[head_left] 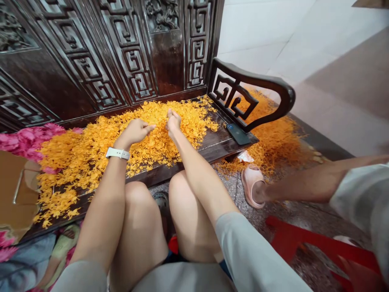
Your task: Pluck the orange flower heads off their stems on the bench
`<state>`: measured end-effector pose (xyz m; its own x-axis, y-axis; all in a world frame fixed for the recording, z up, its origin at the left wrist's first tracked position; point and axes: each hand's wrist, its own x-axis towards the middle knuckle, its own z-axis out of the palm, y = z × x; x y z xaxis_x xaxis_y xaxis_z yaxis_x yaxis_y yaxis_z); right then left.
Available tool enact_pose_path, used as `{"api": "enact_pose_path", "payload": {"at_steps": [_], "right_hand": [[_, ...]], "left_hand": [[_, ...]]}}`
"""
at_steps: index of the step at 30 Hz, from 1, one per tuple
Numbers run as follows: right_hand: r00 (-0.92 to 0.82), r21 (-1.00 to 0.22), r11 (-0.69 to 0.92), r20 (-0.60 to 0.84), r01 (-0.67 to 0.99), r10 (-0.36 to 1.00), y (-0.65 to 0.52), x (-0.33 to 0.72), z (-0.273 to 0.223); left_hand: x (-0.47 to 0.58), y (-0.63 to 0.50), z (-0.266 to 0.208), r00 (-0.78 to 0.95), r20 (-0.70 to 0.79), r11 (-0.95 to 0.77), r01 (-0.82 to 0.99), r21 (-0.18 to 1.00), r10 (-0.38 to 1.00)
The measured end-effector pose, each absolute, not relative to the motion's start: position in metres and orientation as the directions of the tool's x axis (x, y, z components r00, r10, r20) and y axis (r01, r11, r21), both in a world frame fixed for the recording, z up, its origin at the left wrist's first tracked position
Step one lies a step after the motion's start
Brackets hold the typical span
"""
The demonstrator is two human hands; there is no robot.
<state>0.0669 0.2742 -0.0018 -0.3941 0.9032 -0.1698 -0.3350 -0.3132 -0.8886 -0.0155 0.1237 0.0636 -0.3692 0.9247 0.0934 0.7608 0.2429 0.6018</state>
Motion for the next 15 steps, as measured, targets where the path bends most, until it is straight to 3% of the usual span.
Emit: {"api": "enact_pose_path", "payload": {"at_steps": [7,10,15], "right_hand": [[-0.274,-0.82,-0.388,-0.292,-0.421,0.916,0.303,0.085,-0.006],[-0.314,-0.847,-0.319,-0.192,-0.425,0.93,0.32,0.108,-0.014],[-0.394,-0.956,-0.162,-0.054,-0.246,0.917,0.329,0.11,-0.02]], "left_hand": [[-0.005,0.103,0.087,-0.366,0.088,0.265,0.801,0.536,0.927],[-0.012,0.087,0.095,-0.45,0.163,0.3,0.783,0.544,0.878],[-0.03,0.076,0.089,-0.543,0.197,0.335,0.723,0.604,0.816]]}}
